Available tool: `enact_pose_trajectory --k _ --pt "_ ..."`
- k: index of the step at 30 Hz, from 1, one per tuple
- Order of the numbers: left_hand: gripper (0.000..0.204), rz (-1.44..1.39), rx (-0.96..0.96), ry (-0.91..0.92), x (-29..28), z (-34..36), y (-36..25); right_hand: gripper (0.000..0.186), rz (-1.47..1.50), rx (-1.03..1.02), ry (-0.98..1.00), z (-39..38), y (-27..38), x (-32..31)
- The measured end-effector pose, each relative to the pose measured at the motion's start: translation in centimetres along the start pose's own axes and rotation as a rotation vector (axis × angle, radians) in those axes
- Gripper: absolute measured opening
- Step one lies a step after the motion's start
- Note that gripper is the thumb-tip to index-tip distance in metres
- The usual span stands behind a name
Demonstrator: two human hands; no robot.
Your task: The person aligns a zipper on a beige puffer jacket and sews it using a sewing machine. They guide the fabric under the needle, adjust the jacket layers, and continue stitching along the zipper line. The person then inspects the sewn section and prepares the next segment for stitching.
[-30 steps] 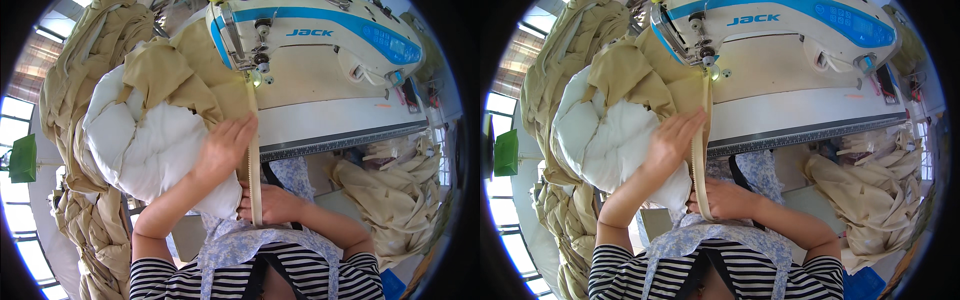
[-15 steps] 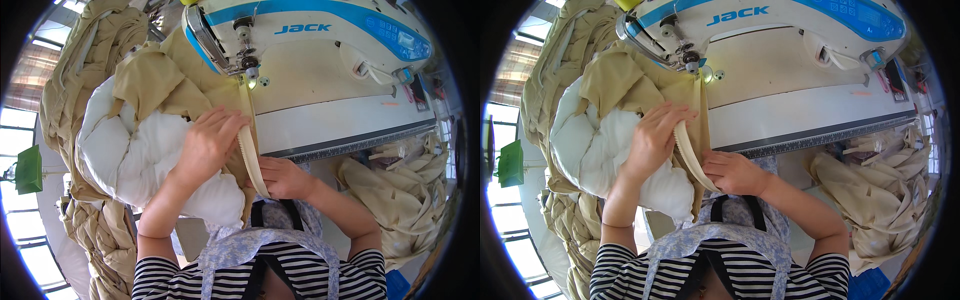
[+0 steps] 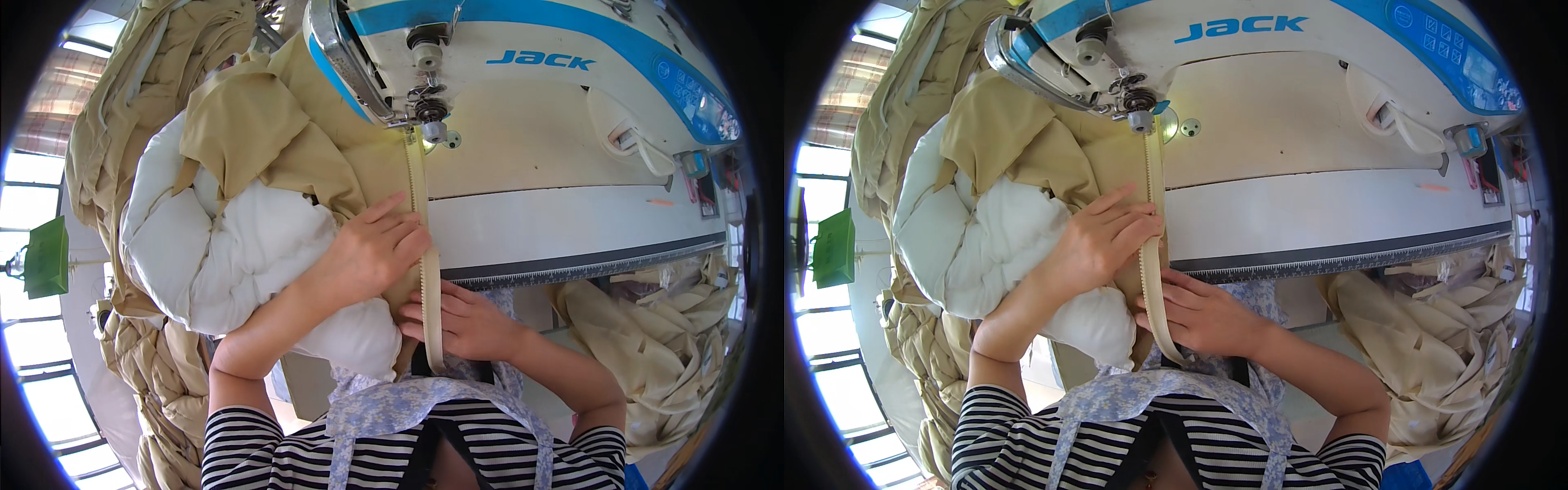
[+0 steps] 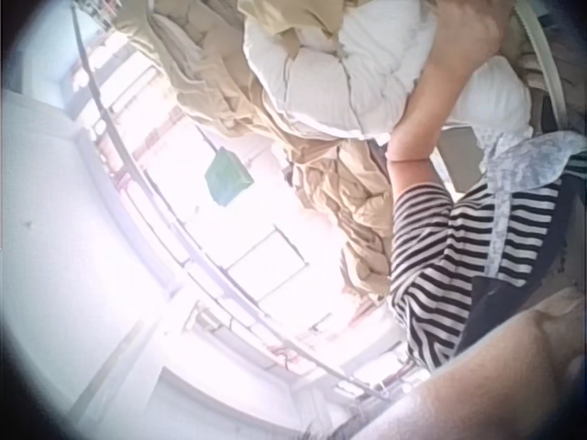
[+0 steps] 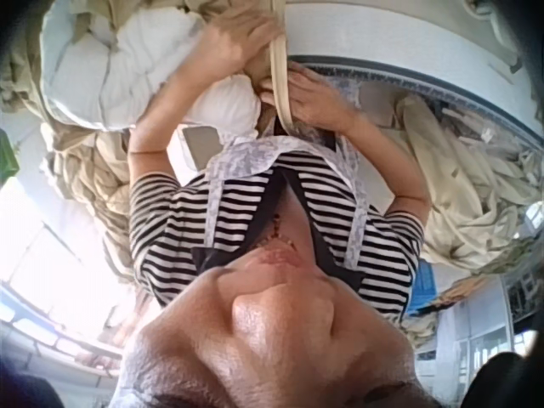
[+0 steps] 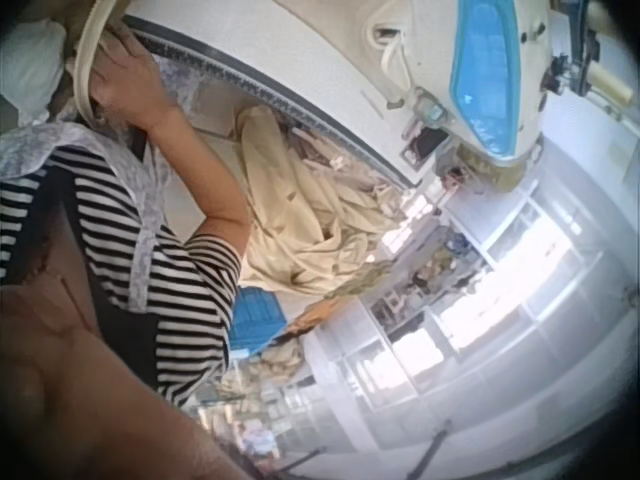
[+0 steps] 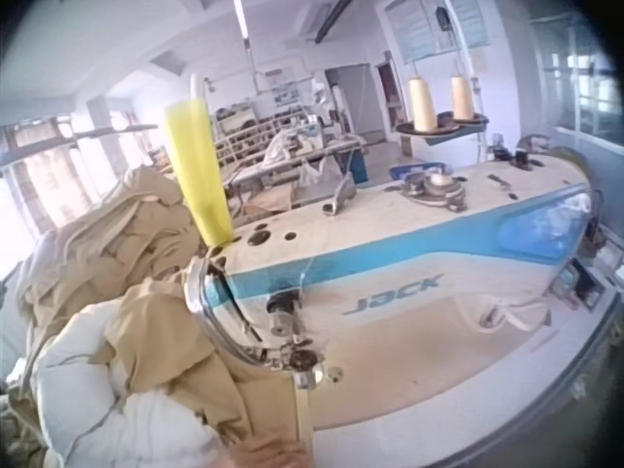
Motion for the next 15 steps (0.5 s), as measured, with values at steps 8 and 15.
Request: enact_pose_trajectory --k 8,15 --pt "0.030 -0.152 -0.084 -0.009 -0.5 -0.3 2.1 0.028 0.093 -0.046 -0.034 0.6 -0.6 -0.3" --pt "0.022 -0.092 0.019 -0.005 -0.1 0.6 0.9 0.018 0.183 0.032 -0.076 1.0 -1.2 -1.7"
Point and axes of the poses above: each hand's wrist, its own z-axis towards the middle knuckle, its own x-axis out of the palm, y = z × x, the point moved 9 cm from there along z, towards the middle knuckle, and after that the axes turned 15 degrees about z, right-handed, at the moved point
